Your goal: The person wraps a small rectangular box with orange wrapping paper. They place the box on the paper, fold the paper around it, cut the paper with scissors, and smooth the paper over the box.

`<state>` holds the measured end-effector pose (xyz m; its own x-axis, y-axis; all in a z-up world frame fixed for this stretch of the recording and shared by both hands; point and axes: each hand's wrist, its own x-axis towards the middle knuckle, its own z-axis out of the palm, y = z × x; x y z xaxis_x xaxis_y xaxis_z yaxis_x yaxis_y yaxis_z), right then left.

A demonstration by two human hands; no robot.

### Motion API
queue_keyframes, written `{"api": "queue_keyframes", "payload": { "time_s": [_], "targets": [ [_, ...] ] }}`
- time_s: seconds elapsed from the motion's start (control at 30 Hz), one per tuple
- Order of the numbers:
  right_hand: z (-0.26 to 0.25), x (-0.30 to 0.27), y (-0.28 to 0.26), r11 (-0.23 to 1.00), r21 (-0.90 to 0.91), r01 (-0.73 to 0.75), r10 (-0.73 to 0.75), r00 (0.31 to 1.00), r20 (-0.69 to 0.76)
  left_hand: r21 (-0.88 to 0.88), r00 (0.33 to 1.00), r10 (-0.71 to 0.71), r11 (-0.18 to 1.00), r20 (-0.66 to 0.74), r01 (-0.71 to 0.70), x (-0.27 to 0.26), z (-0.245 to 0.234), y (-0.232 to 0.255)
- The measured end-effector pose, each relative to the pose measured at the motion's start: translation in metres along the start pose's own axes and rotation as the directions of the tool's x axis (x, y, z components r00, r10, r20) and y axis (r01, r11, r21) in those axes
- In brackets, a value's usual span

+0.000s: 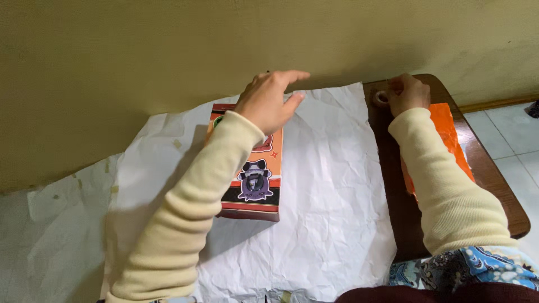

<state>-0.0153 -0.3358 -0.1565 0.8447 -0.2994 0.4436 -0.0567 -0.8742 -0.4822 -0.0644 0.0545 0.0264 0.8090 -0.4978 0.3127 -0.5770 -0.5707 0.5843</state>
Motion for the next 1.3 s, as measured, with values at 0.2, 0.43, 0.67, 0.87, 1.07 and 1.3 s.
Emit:
{"api": "queue_keyframes", "payload": {
  "time_s": [0.2, 0.43, 0.67, 0.87, 1.07, 1.3],
  "targets": [
    [0.003, 0.001, -0.007, 0.975, -0.223, -0.009, 0.006, 1.000, -0.017, -0.045, 0.997, -0.052, 0.997, 0.063, 0.055, -0.014, -0.003, 0.000],
    [0.006, 0.000, -0.009, 0.846, -0.533, 0.003, 0.031, 0.998, 0.056, -0.035, 0.998, 0.054, 0.998, 0.017, -0.054, -0.016, 0.005, -0.006],
    [0.019, 0.008, 0.011, 0.888, -0.459, -0.028, 0.078, 0.993, 0.089, -0.036, 0.999, 0.049, 0.998, 0.020, -0.048, -0.021, 0.002, -0.001],
    [0.024, 0.014, 0.022, 0.919, -0.395, 0.022, -0.015, 1.000, 0.019, -0.067, 0.988, 0.132, 0.988, -0.084, -0.138, -0.052, -0.011, 0.004],
    [-0.041, -0.014, -0.082, 0.987, -0.024, 0.160, -0.156, 0.982, 0.104, -0.179, 0.926, -0.057, 0.984, -0.374, -0.011, -0.141, -0.052, -0.010],
    [-0.075, -0.094, -0.271, 0.793, 0.588, 0.159, -0.537, 0.639, 0.551, -0.300, 0.667, -0.475, 0.880, -0.575, 0.368, -0.238, -0.010, -0.037]
  ]
}}
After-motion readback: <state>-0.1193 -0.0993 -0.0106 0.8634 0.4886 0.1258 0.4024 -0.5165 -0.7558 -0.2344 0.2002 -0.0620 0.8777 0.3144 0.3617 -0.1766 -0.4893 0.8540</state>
